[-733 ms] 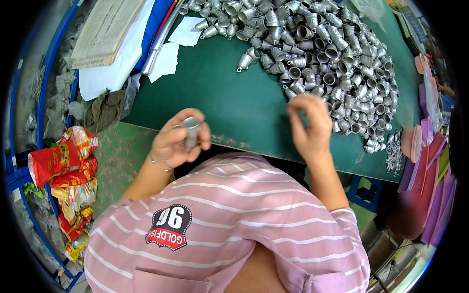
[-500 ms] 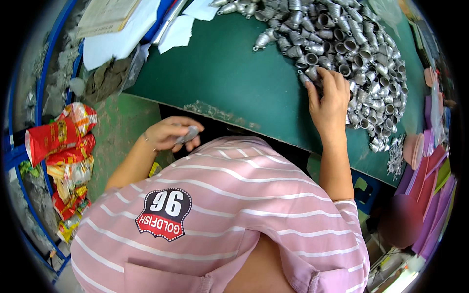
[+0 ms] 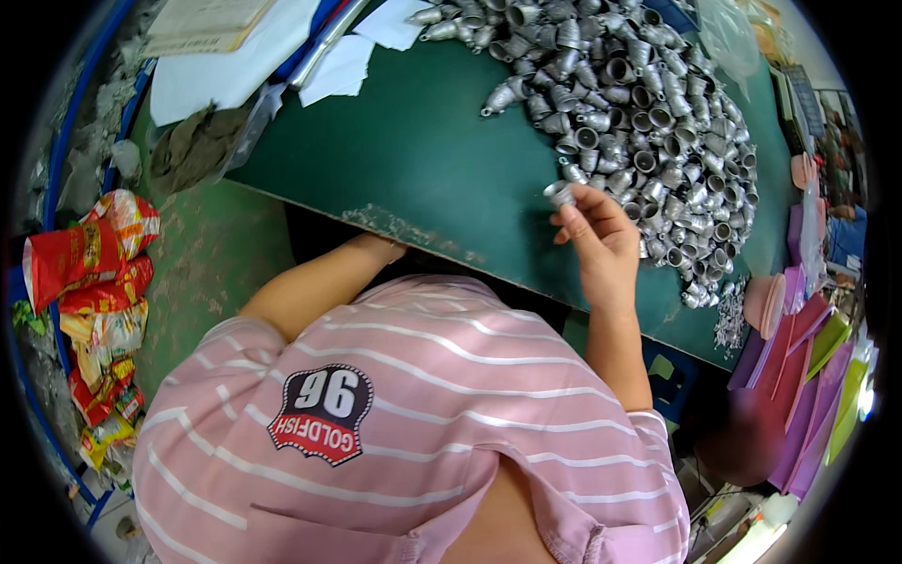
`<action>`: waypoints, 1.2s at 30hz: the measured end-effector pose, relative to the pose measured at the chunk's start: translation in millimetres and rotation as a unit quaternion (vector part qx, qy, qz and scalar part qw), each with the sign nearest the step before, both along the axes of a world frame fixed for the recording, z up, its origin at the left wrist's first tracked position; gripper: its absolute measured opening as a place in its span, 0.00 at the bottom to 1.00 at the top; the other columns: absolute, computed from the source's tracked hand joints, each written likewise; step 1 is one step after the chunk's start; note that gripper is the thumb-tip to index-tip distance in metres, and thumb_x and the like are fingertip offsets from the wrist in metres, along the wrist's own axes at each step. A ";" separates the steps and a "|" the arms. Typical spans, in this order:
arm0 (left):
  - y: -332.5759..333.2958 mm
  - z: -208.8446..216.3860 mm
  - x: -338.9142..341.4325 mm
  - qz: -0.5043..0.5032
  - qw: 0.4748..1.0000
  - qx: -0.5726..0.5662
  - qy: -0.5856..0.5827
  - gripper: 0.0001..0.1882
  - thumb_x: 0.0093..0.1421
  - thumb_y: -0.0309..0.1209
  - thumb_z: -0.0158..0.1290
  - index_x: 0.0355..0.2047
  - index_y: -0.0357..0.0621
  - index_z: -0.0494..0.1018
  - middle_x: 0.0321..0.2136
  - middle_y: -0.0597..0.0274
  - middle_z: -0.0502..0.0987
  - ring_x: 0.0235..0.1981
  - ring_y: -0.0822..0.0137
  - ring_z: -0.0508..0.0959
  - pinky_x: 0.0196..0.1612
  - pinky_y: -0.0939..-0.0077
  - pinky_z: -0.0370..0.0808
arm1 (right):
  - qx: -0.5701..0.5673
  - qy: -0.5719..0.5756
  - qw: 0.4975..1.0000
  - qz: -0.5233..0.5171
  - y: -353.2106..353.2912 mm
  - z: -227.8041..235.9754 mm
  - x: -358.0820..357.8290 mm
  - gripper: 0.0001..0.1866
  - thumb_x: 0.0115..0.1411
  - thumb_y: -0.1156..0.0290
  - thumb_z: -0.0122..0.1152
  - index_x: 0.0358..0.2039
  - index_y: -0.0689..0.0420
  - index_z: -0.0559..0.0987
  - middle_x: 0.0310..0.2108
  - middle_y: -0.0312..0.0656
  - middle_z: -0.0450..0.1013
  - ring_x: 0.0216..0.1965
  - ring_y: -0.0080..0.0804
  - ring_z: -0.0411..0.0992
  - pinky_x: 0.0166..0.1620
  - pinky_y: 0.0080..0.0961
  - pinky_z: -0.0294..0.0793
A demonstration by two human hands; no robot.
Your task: The person sits at a green workbench and repeatedly picks up small silver metal bell halves and tiny metal rings. They insert the rings into the bells and press the two halves together to assemble them. The person places the finished bells into a growing pile on the table.
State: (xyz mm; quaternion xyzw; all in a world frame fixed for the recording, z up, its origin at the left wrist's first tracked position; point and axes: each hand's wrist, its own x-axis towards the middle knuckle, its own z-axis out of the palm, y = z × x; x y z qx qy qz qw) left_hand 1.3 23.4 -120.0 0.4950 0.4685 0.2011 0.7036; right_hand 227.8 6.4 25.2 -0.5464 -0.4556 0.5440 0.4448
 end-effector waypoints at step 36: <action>-5.5 138.2 27.9 0.109 0.959 0.123 -0.230 0.21 0.50 0.13 0.57 0.45 0.32 0.68 0.39 0.58 0.73 0.39 0.71 0.76 0.43 0.79 0.75 | 0.125 0.032 0.990 0.053 -10.9 3.1 -14.2 0.11 0.54 0.79 0.61 0.40 0.65 0.76 0.37 0.41 0.73 0.36 0.22 0.72 0.36 0.17 0.73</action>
